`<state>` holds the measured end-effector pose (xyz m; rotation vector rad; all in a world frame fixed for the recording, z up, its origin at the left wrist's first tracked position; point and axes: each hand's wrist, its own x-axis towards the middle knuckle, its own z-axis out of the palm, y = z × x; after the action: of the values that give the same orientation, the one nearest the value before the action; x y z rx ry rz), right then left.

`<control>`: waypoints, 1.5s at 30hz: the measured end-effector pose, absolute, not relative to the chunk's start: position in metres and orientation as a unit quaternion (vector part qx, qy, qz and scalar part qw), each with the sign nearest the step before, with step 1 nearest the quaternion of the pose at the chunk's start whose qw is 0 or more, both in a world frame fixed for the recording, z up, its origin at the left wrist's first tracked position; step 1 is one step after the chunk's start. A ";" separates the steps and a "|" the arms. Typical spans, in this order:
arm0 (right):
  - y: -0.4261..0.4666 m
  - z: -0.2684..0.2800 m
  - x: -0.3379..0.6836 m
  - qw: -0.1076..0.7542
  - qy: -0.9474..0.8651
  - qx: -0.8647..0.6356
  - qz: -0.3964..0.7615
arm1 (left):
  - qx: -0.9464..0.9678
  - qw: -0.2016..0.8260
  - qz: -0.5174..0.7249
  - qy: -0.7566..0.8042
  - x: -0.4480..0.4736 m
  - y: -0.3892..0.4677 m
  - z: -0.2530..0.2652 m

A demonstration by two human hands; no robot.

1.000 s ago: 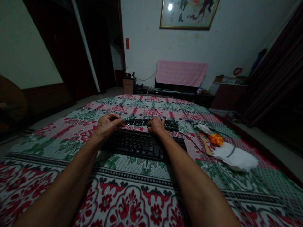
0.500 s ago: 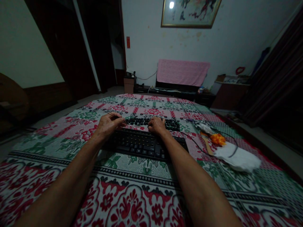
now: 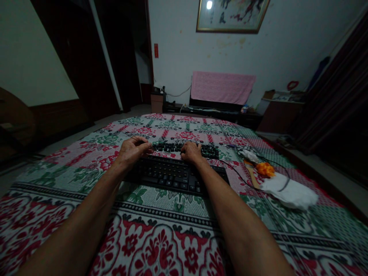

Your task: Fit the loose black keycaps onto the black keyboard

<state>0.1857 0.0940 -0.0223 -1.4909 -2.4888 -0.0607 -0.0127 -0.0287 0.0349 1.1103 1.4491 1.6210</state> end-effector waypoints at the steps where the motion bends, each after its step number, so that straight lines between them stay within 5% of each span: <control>1: 0.094 -0.022 0.186 0.119 -0.852 -0.509 -0.021 | 0.426 0.344 0.624 0.558 -0.012 -0.029 0.035; 13: 0.063 -0.015 0.192 0.252 -0.847 -0.466 0.046 | 0.421 0.336 0.575 0.616 -0.031 -0.028 0.034; 28: 0.017 -0.024 0.163 0.202 -0.880 -0.419 0.094 | 0.480 0.354 0.339 0.728 -0.023 -0.036 0.034; 45: 0.012 -0.024 0.161 0.190 -0.879 -0.430 0.080 | 0.600 0.097 0.203 0.767 -0.008 -0.037 0.025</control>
<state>0.1614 0.0121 -0.0239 -1.2082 -2.4707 0.2240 -0.0084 -0.0371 0.0245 1.7780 2.2724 0.6010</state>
